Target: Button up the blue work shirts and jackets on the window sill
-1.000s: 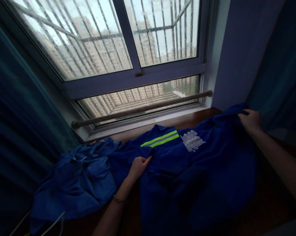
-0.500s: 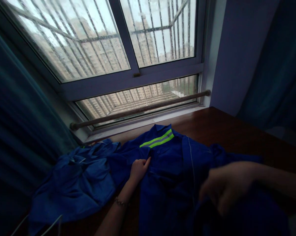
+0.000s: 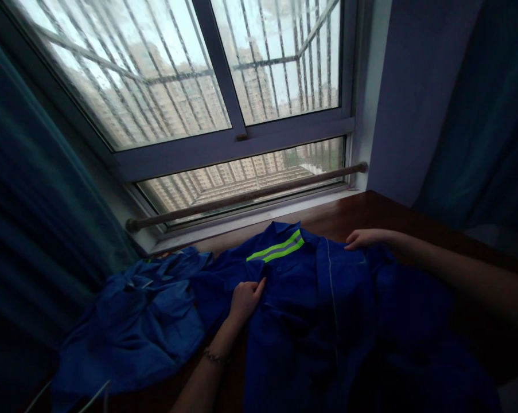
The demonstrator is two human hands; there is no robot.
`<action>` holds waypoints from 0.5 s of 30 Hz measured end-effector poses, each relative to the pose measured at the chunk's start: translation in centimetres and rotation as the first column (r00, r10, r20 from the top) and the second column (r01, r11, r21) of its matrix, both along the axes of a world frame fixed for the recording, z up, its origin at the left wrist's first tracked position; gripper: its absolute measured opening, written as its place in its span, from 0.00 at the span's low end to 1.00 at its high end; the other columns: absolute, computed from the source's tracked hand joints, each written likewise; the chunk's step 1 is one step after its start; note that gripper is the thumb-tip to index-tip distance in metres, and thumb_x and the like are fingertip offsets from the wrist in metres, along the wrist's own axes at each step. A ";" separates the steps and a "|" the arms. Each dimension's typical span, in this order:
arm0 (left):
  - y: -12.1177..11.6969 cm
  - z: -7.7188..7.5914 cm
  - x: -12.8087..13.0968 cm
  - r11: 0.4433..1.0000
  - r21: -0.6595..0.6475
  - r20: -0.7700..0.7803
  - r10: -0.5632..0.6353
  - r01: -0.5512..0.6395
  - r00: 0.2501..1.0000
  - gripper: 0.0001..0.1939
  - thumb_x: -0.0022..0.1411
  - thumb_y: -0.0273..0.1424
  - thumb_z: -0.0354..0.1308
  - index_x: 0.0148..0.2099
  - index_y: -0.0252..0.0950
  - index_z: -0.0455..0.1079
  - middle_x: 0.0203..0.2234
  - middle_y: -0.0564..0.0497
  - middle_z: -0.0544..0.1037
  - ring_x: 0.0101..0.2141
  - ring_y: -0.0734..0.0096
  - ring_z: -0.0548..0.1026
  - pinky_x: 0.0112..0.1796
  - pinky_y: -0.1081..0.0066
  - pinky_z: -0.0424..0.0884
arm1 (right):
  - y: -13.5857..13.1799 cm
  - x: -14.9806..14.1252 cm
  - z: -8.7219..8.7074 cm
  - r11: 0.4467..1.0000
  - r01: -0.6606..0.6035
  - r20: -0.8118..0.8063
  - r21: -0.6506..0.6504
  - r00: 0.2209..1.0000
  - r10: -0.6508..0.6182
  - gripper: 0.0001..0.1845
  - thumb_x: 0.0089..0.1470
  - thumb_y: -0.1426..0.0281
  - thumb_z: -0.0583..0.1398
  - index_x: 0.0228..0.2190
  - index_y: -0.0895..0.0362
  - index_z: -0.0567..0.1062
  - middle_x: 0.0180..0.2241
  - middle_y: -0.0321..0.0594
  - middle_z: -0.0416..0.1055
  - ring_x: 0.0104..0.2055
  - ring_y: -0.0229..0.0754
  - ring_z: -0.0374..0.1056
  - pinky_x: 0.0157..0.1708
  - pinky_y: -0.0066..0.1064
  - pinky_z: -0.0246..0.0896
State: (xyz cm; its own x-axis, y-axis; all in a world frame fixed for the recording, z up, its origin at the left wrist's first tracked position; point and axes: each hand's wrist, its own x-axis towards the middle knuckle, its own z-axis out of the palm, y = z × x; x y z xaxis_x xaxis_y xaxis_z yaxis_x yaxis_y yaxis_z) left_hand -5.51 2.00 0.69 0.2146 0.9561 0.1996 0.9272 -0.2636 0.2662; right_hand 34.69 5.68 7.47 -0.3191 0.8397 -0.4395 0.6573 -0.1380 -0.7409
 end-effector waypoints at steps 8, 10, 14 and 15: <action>0.1 0.1 0.0 1.000 0.010 0.017 -0.029 0.029 0.999 0.30 0.60 0.44 0.37 0.13 0.34 0.61 0.12 0.51 0.66 0.18 0.74 0.64 0.26 0.73 0.52 | 6.5 6.5 11.1 0.259 0.328 -0.088 0.909 0.757 -0.648 0.18 0.48 0.70 0.55 0.39 0.69 0.71 0.39 0.50 0.69 0.48 0.46 0.58 0.49 0.44 0.43; 0.2 -0.1 0.0 0.999 0.005 0.032 -0.036 0.036 0.999 0.30 0.60 0.44 0.36 0.13 0.34 0.60 0.12 0.51 0.66 0.18 0.75 0.63 0.26 0.73 0.52 | 7.4 6.9 11.9 0.332 0.297 -0.061 0.895 0.820 -0.569 0.25 0.49 0.71 0.54 0.48 0.72 0.62 0.48 0.55 0.63 0.52 0.45 0.55 0.51 0.41 0.43; 0.3 -0.4 -0.1 0.999 0.008 0.051 -0.035 0.035 0.998 0.30 0.60 0.44 0.37 0.12 0.34 0.58 0.11 0.51 0.65 0.16 0.77 0.62 0.24 0.73 0.50 | 7.7 5.6 11.1 0.630 0.115 0.210 0.768 0.884 -0.418 0.44 0.40 0.63 0.62 0.54 0.68 0.52 0.55 0.56 0.53 0.54 0.51 0.53 0.50 0.37 0.52; 0.3 -0.4 -0.1 0.999 0.012 0.053 -0.036 0.035 0.998 0.30 0.60 0.44 0.38 0.12 0.34 0.57 0.10 0.51 0.65 0.16 0.77 0.62 0.24 0.73 0.50 | 7.2 5.0 10.6 0.672 0.069 0.275 0.737 0.878 -0.393 0.42 0.39 0.61 0.63 0.52 0.67 0.57 0.52 0.56 0.57 0.53 0.54 0.56 0.48 0.38 0.54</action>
State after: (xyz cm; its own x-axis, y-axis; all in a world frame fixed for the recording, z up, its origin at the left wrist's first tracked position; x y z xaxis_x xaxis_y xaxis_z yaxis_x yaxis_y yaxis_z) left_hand -5.65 2.35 0.26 0.2373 0.9457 0.2222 0.9018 -0.2995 0.3115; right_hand 39.74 12.88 18.10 -0.0132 0.9654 0.2603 0.9187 0.1145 -0.3780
